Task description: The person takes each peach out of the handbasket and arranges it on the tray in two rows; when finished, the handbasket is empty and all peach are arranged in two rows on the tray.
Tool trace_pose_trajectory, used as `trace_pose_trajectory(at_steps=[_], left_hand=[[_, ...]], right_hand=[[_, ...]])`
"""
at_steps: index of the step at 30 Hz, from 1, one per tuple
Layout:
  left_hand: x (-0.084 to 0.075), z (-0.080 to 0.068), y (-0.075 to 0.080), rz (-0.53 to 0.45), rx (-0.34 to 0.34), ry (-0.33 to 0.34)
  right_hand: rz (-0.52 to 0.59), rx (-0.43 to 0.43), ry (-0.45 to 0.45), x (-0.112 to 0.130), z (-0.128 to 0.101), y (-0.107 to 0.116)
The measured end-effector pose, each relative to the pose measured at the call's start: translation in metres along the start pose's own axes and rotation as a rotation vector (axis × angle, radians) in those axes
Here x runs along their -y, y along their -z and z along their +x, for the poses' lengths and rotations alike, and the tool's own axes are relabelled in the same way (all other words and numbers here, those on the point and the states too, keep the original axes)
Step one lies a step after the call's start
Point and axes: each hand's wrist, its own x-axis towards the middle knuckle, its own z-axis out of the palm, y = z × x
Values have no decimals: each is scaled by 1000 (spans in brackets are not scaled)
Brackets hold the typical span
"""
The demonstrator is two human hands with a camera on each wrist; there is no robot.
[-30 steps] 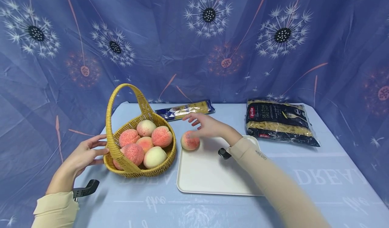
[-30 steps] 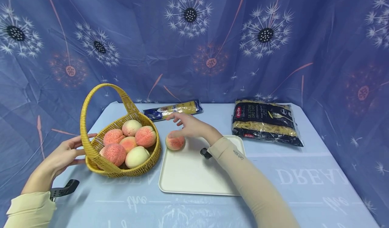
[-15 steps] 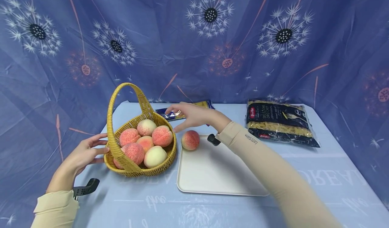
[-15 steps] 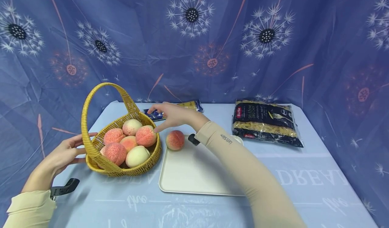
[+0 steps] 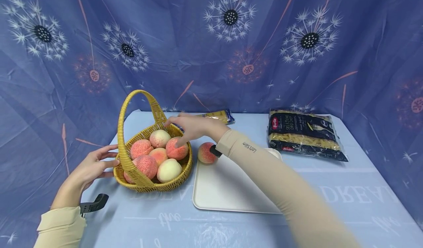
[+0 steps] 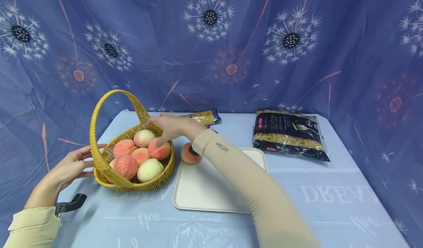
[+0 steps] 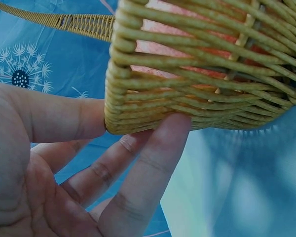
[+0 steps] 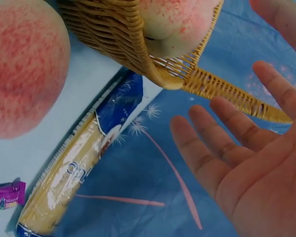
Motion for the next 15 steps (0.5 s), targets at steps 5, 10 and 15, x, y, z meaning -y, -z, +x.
trace_pose_trajectory(at_steps=[5, 10, 15], left_hand=[[-1, 0, 0, 6, 1, 1], [-1, 0, 0, 5, 0, 4], [-1, 0, 0, 2, -2, 2]], right_hand=[[-7, 10, -29, 0, 12, -3], [6, 45, -59, 1, 18, -6], [-24, 92, -75, 3, 22, -10]])
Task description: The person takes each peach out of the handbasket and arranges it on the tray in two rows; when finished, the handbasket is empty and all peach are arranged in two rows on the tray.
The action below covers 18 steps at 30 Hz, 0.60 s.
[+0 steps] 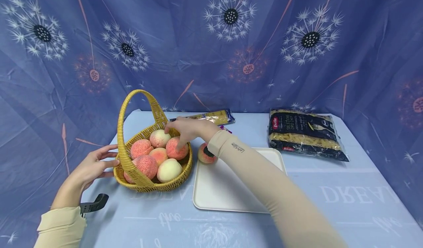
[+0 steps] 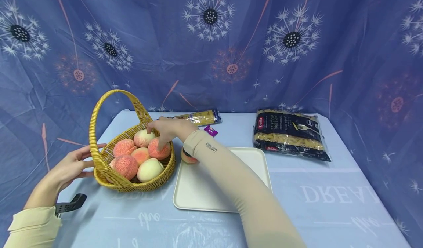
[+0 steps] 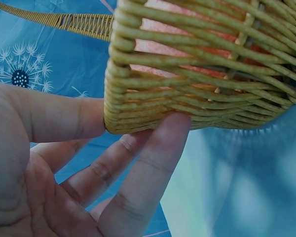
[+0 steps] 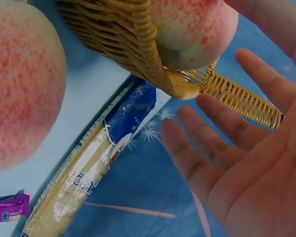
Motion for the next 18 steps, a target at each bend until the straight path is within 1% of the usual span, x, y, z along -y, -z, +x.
trace_pose_trajectory(at_steps=[2, 9, 15, 18], left_hand=[[0, 0, 0, 2, 0, 0], [0, 0, 0, 4, 2, 0], [0, -1, 0, 5, 1, 1], [0, -1, 0, 3, 1, 1]], right_hand=[[-24, 16, -3, 1, 2, -1], [-51, 51, -21, 6, 7, -6], [12, 94, -30, 10, 9, -8], [23, 109, -30, 12, 9, -9]])
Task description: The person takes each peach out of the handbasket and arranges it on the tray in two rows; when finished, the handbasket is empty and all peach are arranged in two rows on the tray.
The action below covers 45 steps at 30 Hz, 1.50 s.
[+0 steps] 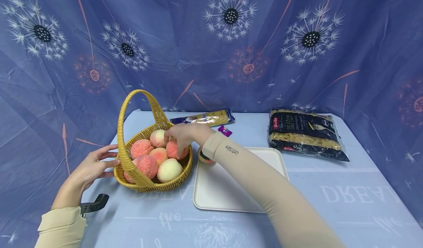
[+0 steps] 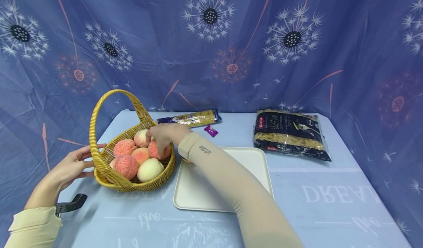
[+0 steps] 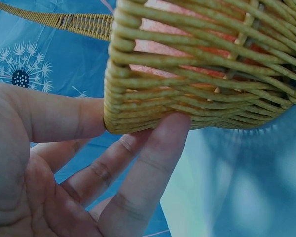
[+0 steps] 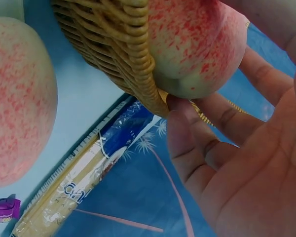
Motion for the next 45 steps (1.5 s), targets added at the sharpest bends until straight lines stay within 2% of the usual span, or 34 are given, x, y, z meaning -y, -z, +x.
trace_pose_trajectory(at_steps=[13, 18, 37, 45], left_hand=[[0, 1, 0, -10, 1, -11], [0, 1, -1, -15, -1, -10], [2, 0, 0, 10, -7, -6], [1, 1, 1, 4, -4, 1]], right_hand=[[3, 37, -14, -4, 0, 5], [56, 32, 5, -10, 1, 6], [98, -44, 119, -26, 5, -1], [157, -74, 154, -29, -4, 9]])
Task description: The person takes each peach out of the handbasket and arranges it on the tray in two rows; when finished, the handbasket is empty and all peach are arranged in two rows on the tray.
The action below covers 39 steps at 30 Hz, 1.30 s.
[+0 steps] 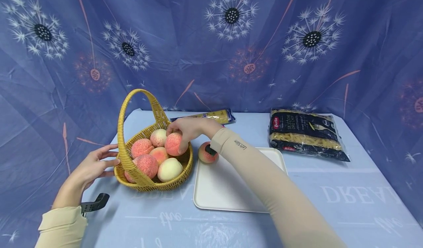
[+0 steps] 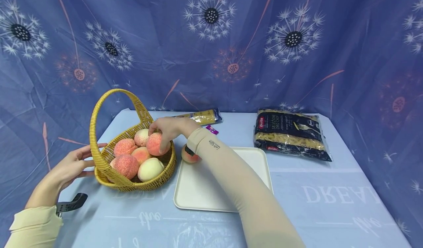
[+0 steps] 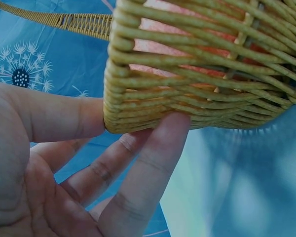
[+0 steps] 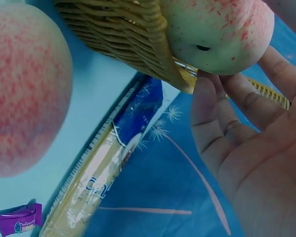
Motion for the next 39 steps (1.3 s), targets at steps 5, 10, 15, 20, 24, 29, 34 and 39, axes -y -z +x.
trace_pose_trajectory(at_steps=[5, 10, 15, 20, 24, 29, 34, 39], left_hand=[[-2, -1, 0, 6, 3, 2], [-2, -2, 0, 8, 6, 2], [0, -3, -1, 2, 3, 5], [1, -2, -1, -11, 4, -5], [1, -1, 0, -18, 4, -17], [0, 0, -1, -9, 9, -3], [2, -2, 1, 9, 4, 14], [2, 1, 0, 10, 5, 8]], right_hand=[[43, -10, 9, -1, -5, 4], [53, -53, 48, -3, -8, 4], [17, -109, 64, -2, -14, 7], [18, -140, 67, -4, -23, 13], [66, -180, 74, -9, -34, 16], [110, -234, 59, -20, -51, 18], [163, -277, 62, -29, -65, 17], [202, -328, 33, -41, -80, 16]])
